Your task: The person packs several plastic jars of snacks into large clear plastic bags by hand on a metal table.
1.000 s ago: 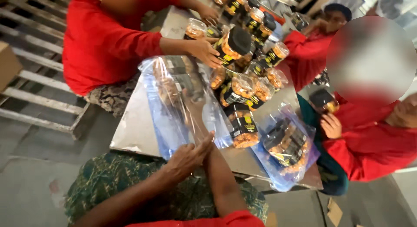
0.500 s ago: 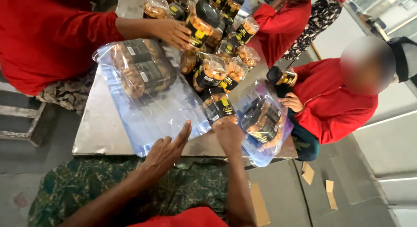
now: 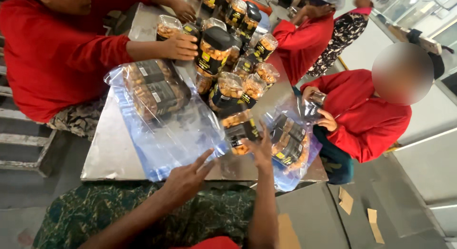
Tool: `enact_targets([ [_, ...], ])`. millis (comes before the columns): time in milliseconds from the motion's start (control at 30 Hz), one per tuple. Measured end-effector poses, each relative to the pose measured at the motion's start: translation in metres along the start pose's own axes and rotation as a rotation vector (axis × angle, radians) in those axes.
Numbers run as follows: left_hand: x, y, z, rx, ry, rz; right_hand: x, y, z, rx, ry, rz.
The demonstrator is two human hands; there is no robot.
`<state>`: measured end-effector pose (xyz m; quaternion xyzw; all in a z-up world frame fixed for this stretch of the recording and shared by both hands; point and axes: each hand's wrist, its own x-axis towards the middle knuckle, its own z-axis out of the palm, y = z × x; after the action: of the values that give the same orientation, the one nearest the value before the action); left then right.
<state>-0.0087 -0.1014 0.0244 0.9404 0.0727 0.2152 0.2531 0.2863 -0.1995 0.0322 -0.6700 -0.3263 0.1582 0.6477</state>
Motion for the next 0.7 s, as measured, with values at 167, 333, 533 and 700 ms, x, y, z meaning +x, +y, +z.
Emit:
enact_targets([
  [167, 0.040, -0.001, -0.025, -0.612, 0.449, 0.008, -0.031, 0.008, 0.014, 0.698, -0.307, -0.065],
  [333, 0.068, -0.024, -0.030, -0.821, 0.434, 0.001, -0.049, -0.005, 0.053, 0.304, -0.447, 0.135],
  [533, 0.056, -0.049, 0.000, -0.889, 0.372, -0.078, -0.053, -0.015, 0.059, 0.382, -0.500, 0.120],
  [700, 0.055, -0.055, 0.002, -0.882, 0.374, 0.045, -0.052, -0.021, 0.058, 0.447, -0.494, 0.077],
])
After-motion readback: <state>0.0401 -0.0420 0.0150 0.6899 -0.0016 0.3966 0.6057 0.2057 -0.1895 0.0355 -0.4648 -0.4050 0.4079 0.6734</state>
